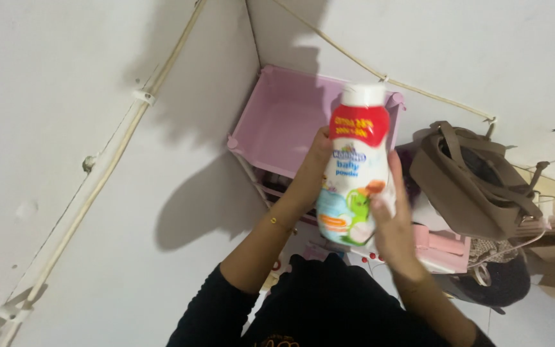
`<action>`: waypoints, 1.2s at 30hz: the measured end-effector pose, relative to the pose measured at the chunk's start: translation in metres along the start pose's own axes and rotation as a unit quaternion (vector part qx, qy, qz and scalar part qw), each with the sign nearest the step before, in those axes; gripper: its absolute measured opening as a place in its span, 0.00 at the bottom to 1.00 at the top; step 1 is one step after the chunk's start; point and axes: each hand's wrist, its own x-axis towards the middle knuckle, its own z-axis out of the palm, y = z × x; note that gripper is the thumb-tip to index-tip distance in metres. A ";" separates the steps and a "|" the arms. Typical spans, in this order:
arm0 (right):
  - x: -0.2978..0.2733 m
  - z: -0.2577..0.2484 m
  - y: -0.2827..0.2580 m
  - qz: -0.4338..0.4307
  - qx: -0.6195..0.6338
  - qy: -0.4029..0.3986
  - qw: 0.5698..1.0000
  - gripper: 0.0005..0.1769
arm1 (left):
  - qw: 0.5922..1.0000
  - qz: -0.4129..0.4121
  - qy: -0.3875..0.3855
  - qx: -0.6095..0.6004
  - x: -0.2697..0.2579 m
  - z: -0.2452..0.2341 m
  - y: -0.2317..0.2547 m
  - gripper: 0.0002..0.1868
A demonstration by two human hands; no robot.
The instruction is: Cleaning a small plastic shelf with wet wipes and organizing various bottles and containers on it.
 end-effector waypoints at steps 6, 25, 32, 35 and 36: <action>0.001 0.005 -0.018 -0.009 -0.134 -0.031 0.991 0.42 | 0.993 0.030 0.054 0.101 0.001 0.023 0.004 0.32; 0.014 0.023 -0.025 -0.164 -0.319 -0.123 0.925 0.40 | 0.983 -0.056 0.008 -0.176 -0.037 0.000 0.026 0.38; -0.033 0.021 0.018 -0.275 -0.345 -0.030 0.897 0.32 | 0.952 -0.036 -0.016 -0.304 -0.035 -0.011 0.028 0.37; -0.012 0.016 0.000 0.019 -0.014 -0.038 0.999 0.44 | 0.947 -0.055 -0.036 -0.314 -0.041 0.000 0.043 0.37; -0.004 0.017 -0.010 0.019 -0.013 -0.036 0.999 0.44 | 0.947 -0.057 -0.037 -0.313 -0.043 0.000 0.040 0.37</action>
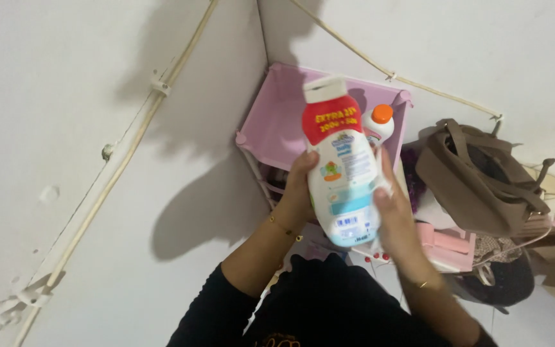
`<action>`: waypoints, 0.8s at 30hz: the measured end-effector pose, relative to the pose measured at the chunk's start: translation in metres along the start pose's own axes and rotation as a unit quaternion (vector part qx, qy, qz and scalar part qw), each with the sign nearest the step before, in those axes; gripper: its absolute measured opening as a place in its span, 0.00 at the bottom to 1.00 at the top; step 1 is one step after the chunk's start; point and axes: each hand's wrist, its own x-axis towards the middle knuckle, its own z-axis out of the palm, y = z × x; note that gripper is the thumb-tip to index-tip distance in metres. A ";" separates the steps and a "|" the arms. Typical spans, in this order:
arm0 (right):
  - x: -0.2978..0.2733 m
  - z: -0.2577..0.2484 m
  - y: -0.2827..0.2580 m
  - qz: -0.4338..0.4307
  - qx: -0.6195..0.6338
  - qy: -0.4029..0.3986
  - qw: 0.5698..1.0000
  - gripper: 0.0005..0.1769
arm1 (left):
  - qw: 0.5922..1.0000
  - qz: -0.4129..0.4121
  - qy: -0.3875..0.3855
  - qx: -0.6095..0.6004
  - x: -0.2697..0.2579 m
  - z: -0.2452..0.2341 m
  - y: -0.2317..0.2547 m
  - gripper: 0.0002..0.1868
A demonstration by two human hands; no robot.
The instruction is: Cleaning a small plastic shelf with wet wipes and organizing various bottles and containers on it.
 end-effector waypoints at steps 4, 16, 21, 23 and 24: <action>0.021 -0.005 0.014 0.179 0.308 -0.014 0.934 0.35 | 1.000 -0.005 0.011 -0.001 0.000 -0.012 -0.008 0.36; -0.049 -0.058 0.125 0.309 0.464 0.145 0.817 0.25 | 0.881 0.262 0.161 0.359 0.144 -0.071 0.027 0.47; -0.087 -0.079 0.117 0.366 0.360 0.305 0.803 0.25 | 0.751 0.235 0.239 0.568 0.203 -0.123 -0.018 0.54; -0.095 -0.084 0.105 0.405 0.380 0.323 0.767 0.27 | 0.721 0.214 0.260 0.606 0.214 -0.135 -0.035 0.54; -0.102 -0.094 0.117 0.404 0.381 0.326 0.765 0.27 | 0.722 0.212 0.257 0.606 0.218 -0.139 -0.042 0.54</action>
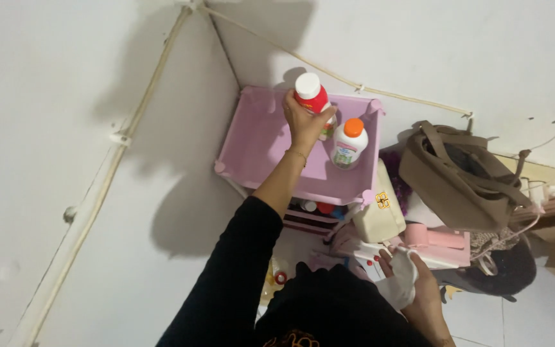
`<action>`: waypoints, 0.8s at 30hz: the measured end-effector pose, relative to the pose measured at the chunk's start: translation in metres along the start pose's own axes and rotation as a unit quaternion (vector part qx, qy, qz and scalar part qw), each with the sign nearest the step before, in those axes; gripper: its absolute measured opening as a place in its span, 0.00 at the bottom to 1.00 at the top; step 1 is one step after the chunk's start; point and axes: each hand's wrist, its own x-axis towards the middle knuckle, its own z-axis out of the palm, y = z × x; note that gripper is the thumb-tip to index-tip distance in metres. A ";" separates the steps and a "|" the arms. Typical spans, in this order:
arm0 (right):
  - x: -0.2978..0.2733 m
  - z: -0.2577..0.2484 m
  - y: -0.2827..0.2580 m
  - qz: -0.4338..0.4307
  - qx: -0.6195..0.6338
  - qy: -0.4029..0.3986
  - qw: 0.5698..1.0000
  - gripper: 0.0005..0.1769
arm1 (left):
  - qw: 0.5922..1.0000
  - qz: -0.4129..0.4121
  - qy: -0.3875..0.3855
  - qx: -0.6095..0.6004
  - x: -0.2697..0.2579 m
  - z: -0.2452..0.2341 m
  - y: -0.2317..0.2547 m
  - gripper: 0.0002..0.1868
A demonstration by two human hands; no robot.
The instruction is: Cleaning a small plastic shelf with wet wipes and organizing various bottles and containers on it.
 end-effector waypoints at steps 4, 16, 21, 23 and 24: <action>0.012 -0.026 -0.007 -0.036 0.045 -0.066 0.996 0.27 | 0.996 -0.025 -0.034 0.076 -0.010 0.020 -0.003 0.60; -0.005 0.038 -0.040 -0.059 -0.180 -0.044 0.981 0.30 | 0.966 -0.080 -0.245 0.002 -0.022 -0.005 -0.001 0.47; 0.024 0.077 -0.081 -0.224 -0.341 -0.086 0.909 0.35 | 0.951 -0.113 -0.289 -0.003 -0.025 -0.009 -0.036 0.39; 0.024 0.106 -0.101 -0.332 -0.471 -0.077 0.813 0.26 | 0.934 -0.153 -0.322 0.019 -0.024 -0.005 -0.045 0.42; 0.038 0.118 -0.106 -0.332 -0.472 -0.079 0.813 0.26 | 0.935 -0.154 -0.319 0.019 -0.026 -0.006 -0.036 0.42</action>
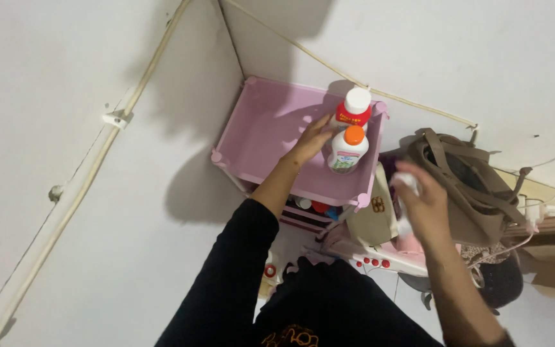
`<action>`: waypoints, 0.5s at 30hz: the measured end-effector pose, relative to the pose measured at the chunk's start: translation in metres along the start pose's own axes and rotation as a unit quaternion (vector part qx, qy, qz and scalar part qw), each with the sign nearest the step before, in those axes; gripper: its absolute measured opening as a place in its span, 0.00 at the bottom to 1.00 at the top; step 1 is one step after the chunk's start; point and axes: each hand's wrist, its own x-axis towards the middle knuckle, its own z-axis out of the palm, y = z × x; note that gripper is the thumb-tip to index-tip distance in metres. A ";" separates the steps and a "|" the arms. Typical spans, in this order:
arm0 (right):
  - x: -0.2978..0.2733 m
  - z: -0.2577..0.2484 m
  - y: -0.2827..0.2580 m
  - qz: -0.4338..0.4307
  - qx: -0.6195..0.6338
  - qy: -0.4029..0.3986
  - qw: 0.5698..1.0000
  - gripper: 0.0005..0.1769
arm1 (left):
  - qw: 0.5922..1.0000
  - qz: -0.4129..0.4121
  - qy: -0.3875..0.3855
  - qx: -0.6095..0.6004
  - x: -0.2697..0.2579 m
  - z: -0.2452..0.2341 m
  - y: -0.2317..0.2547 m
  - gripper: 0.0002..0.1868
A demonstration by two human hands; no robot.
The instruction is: Cleaning a small plastic shelf with wet wipes and organizing various bottles and containers on it.
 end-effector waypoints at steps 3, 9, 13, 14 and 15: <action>0.041 0.017 -0.019 -0.287 -0.057 -0.028 0.956 0.23 | 0.993 -0.096 -0.019 -0.063 -0.004 0.004 0.010 0.41; 0.060 0.062 -0.055 -0.335 -0.258 -0.053 0.905 0.45 | 0.990 -0.041 -0.026 -0.130 0.007 0.011 -0.005 0.38; 0.064 0.078 -0.045 -0.315 -0.286 0.010 0.905 0.39 | 0.993 0.019 -0.015 -0.117 0.017 0.013 -0.022 0.34; 0.065 0.081 -0.044 -0.290 -0.315 0.023 0.903 0.36 | 0.995 0.023 -0.011 -0.099 0.017 0.014 -0.022 0.33; 0.065 0.082 -0.041 -0.290 -0.316 0.019 0.903 0.36 | 0.995 0.020 -0.008 -0.101 0.020 0.015 -0.029 0.33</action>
